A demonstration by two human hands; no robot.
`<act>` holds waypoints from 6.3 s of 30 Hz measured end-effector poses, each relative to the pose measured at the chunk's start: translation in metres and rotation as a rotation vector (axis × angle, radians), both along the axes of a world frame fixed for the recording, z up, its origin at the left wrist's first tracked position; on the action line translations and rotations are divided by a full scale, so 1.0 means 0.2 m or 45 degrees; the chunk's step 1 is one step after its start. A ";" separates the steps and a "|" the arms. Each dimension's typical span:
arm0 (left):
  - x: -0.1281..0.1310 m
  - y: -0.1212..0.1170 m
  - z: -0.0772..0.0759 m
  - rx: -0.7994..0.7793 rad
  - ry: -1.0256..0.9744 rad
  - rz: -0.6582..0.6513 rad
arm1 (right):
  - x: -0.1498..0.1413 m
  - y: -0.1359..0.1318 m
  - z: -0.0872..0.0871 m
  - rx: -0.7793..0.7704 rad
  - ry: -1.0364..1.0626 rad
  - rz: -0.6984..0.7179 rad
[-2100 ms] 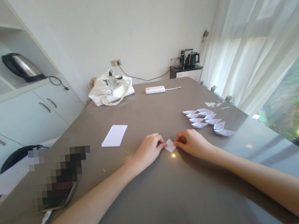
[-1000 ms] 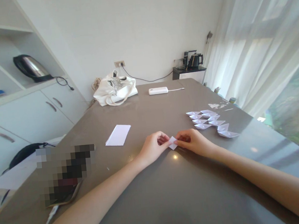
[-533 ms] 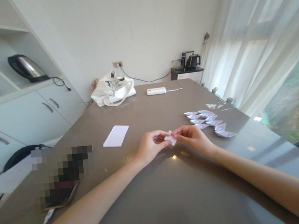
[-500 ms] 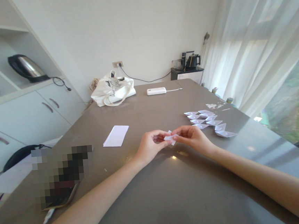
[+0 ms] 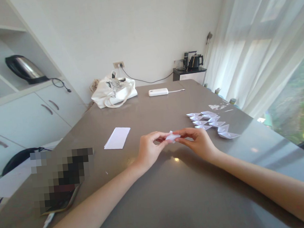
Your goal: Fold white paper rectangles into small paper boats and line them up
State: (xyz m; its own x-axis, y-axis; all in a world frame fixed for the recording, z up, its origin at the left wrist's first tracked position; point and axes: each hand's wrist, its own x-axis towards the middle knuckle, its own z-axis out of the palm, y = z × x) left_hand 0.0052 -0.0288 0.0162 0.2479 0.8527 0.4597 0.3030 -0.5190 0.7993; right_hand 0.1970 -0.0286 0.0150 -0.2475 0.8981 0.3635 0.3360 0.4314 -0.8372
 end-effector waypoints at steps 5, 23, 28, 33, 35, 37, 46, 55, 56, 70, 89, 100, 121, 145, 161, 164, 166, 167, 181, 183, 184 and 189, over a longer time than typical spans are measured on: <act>0.00 -0.01 0.02 0.231 0.224 0.017 | 0.00 -0.02 0.01 0.187 -0.220 -0.122; 0.01 0.01 0.02 -0.336 -0.004 -0.131 | 0.00 0.01 0.01 -0.079 -0.029 -0.026; 0.01 0.02 0.01 -0.450 -0.049 -0.217 | 0.00 0.00 0.01 -0.156 -0.053 0.048; 0.01 0.02 0.00 -0.503 -0.042 -0.234 | 0.01 0.01 -0.01 -0.193 -0.085 0.091; 0.01 0.02 0.01 -0.530 -0.060 -0.244 | 0.01 0.00 -0.02 -0.218 -0.069 0.114; 0.01 0.02 0.02 -0.545 -0.072 -0.260 | 0.00 0.00 -0.02 -0.260 -0.033 0.145; 0.02 0.03 -0.01 -0.579 -0.169 -0.238 | -0.01 0.01 0.00 -0.468 0.086 0.188; 0.03 0.03 0.00 -0.560 -0.232 -0.219 | -0.02 -0.01 -0.03 -0.548 0.146 0.328; 0.03 0.03 -0.01 -0.565 -0.230 -0.231 | -0.02 -0.01 -0.03 -0.537 0.158 0.315; 0.02 0.03 -0.01 -0.639 -0.305 -0.321 | -0.01 0.00 -0.04 -0.266 0.194 0.094; 0.04 0.01 -0.04 -0.544 -0.249 -0.292 | -0.02 -0.03 -0.02 -0.235 0.147 0.170; 0.03 0.01 -0.05 -0.519 -0.264 -0.340 | -0.03 -0.06 0.01 0.022 -0.108 0.044; 0.08 -0.05 -0.03 -0.405 -0.247 -0.215 | -0.04 -0.07 0.00 -0.021 -0.113 0.028; 0.05 0.00 -0.04 -0.770 -0.527 -0.178 | -0.02 -0.03 0.00 -0.227 0.211 0.198; 0.03 0.02 -0.04 -0.597 -0.264 -0.225 | -0.01 -0.02 0.00 -0.319 0.034 0.187; 0.03 0.02 -0.03 -0.503 -0.237 -0.190 | -0.02 -0.03 0.00 -0.282 -0.063 0.194; 0.03 0.01 -0.02 -0.467 -0.247 -0.159 | -0.03 -0.04 -0.01 -0.286 -0.154 0.216; 0.03 0.01 -0.01 -0.458 -0.252 -0.146 | -0.03 -0.04 -0.01 -0.301 -0.176 0.232; 0.03 0.01 -0.02 -0.512 -0.289 -0.266 | -0.01 -0.03 -0.01 -0.310 -0.064 0.329; 0.03 0.01 -0.02 -0.502 -0.256 -0.293 | -0.01 -0.03 0.00 -0.311 -0.072 0.305; 0.03 0.01 -0.02 -0.480 -0.220 -0.287 | -0.01 -0.03 0.00 -0.304 -0.095 0.299; 0.01 0.01 -0.01 -0.186 0.128 -0.135 | 0.00 -0.03 0.03 -0.031 -0.256 0.188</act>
